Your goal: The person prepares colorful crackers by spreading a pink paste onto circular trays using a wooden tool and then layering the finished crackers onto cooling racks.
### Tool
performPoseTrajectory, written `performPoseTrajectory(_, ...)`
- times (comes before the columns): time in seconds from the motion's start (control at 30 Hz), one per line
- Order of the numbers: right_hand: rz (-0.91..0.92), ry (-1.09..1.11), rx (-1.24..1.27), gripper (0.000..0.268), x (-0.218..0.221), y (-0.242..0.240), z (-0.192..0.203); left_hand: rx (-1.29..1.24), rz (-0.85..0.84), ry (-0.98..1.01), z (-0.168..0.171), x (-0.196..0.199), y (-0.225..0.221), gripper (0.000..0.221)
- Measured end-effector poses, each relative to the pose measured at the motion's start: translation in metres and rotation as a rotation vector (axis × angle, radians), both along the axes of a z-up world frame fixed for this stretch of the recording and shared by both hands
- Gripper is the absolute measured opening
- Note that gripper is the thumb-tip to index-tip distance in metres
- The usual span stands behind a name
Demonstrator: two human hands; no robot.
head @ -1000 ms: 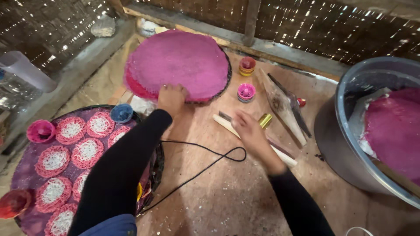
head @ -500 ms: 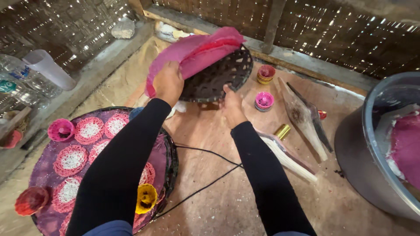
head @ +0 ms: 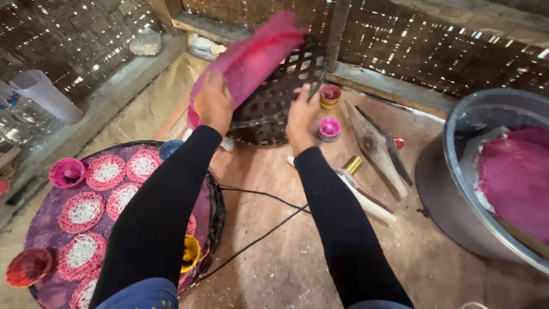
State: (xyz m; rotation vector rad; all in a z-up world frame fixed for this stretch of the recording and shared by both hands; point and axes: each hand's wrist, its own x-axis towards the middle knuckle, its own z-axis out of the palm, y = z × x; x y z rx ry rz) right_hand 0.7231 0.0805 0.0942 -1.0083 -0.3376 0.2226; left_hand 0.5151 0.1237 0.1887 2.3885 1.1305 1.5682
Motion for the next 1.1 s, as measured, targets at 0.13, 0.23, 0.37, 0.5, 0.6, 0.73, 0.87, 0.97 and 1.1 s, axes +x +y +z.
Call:
performPoseTrajectory(0.13, -0.288, -0.214, -0.146, 0.036, 0.032, -0.023, 0.049, 0.143, 0.002, -0.153, 0.015, 0.006, 0.015, 0.033)
performPoseTrajectory(0.23, -0.183, -0.256, -0.084, 0.027, 0.050, -0.082, 0.088, 0.268, 0.085, -0.156, 0.036, 0.005, 0.027, 0.032)
performPoseTrajectory(0.37, -0.213, -0.552, -0.103, 0.020, 0.043, -0.222, 0.138, 0.276, -0.070, -0.101, 0.060, 0.003, 0.022, 0.028)
performPoseTrajectory(0.5, -0.244, -0.506, -0.111, 0.019, 0.000, -0.394, 0.152, 0.490, -0.251, 0.259, 0.042, 0.008, -0.010, 0.021)
performPoseTrajectory(0.6, -0.306, -0.419, -0.204, 0.020, -0.030, -0.510, 0.133, 0.602, -0.293, 0.534, -0.007, 0.009, -0.039, 0.015)
performPoseTrajectory(0.73, -0.196, -0.111, -0.315, 0.037, -0.072, -0.613, 0.076, 0.490, -0.324, 0.876, -0.048, 0.000, -0.054, 0.011)
performPoseTrajectory(0.87, -0.193, 0.395, -0.309, 0.043, -0.105, -0.679, -0.016, 0.172, -0.309, 1.108, -0.053, -0.002, -0.055, 0.038)
performPoseTrajectory(0.97, -0.056, 0.418, -0.422, 0.034, -0.105, -0.716, -0.067, 0.054, -0.384, 1.039, -0.056, 0.006, -0.063, 0.071)
performPoseTrajectory(1.1, -0.222, 0.376, -0.534, 0.018, -0.119, -0.715, -0.109, 0.025, -0.433, 0.852, -0.077, 0.031, -0.084, 0.060)
